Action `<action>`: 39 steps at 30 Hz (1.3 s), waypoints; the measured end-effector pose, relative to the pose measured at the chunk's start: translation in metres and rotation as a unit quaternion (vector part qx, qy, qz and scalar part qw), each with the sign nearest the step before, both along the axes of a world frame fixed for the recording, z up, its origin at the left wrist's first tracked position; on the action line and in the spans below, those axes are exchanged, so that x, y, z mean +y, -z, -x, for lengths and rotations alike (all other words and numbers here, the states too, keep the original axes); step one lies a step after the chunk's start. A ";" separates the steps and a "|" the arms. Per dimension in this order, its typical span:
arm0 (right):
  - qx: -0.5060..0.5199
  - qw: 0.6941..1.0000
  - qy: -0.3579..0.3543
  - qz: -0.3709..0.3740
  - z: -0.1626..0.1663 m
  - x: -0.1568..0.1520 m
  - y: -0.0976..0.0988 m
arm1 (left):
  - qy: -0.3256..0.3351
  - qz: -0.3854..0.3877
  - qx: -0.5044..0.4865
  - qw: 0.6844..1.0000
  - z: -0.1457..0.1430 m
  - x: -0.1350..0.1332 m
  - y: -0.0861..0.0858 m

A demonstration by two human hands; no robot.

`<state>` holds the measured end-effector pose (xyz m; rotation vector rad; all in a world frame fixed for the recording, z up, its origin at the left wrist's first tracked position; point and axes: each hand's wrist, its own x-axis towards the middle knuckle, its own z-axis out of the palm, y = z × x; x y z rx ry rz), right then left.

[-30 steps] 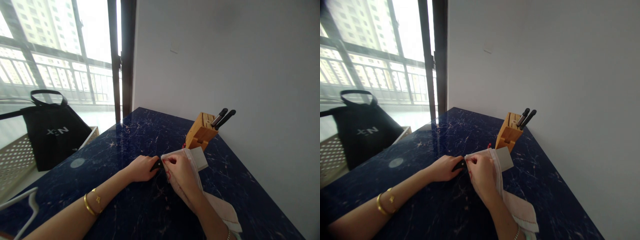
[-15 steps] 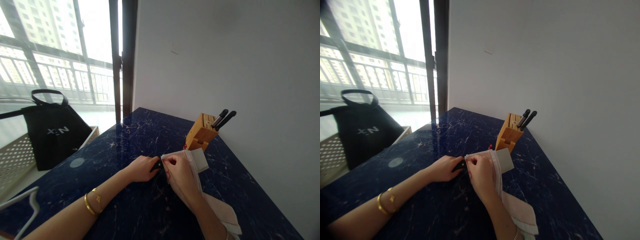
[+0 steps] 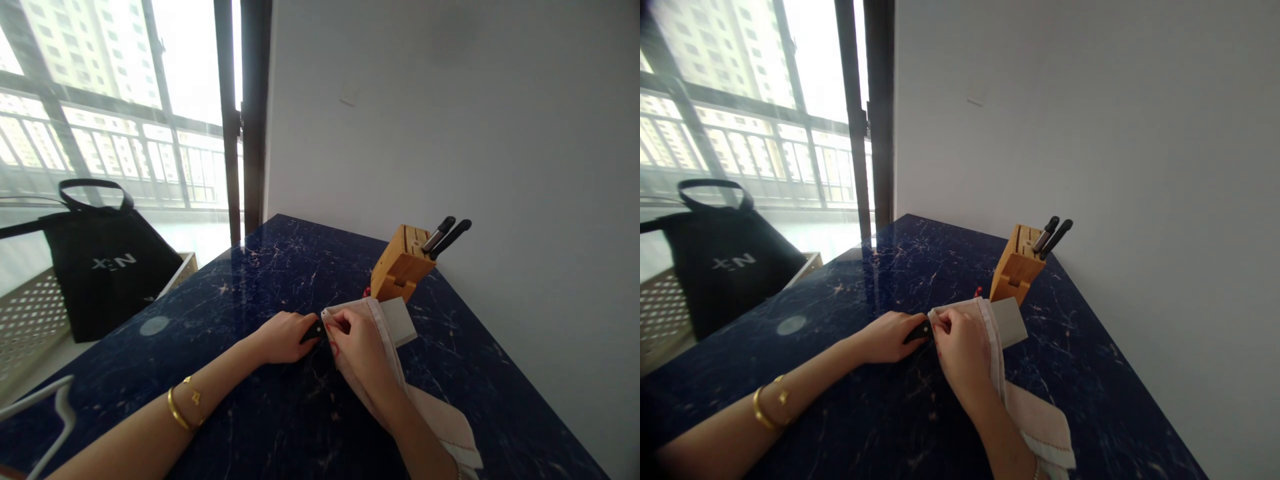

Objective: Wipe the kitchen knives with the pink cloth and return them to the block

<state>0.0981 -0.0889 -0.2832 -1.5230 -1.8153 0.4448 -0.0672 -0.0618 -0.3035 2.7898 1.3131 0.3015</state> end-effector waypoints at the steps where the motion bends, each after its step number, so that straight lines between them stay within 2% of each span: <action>1: -0.001 1.000 -0.003 0.008 -0.001 0.000 0.001 | -0.001 0.002 0.000 1.000 0.000 0.000 0.000; 4: 0.011 1.000 -0.002 0.022 -0.002 0.001 0.003 | -0.004 0.005 -0.002 1.000 0.000 0.000 -0.002; 9: 0.030 0.998 0.040 -0.034 0.003 0.002 0.003 | -0.008 0.009 -0.003 1.000 -0.001 -0.001 -0.003; 19: 0.008 0.999 0.031 -0.013 0.002 -0.002 0.006 | -0.004 0.006 0.004 1.000 0.000 -0.001 -0.003; 25: 0.024 0.998 0.036 -0.042 0.006 -0.002 0.003 | -0.002 0.008 -0.004 1.000 0.000 0.000 -0.003; 31: 0.025 0.999 0.032 -0.015 0.002 -0.001 0.005 | -0.003 0.003 0.002 1.000 0.001 -0.001 -0.003; 35: 0.034 0.997 0.050 -0.048 0.005 0.002 0.004 | 0.001 -0.005 0.000 1.000 0.001 0.000 -0.001; 39: 0.009 0.999 0.019 -0.040 0.004 0.002 0.002 | 0.001 -0.008 0.002 1.000 0.001 0.000 0.000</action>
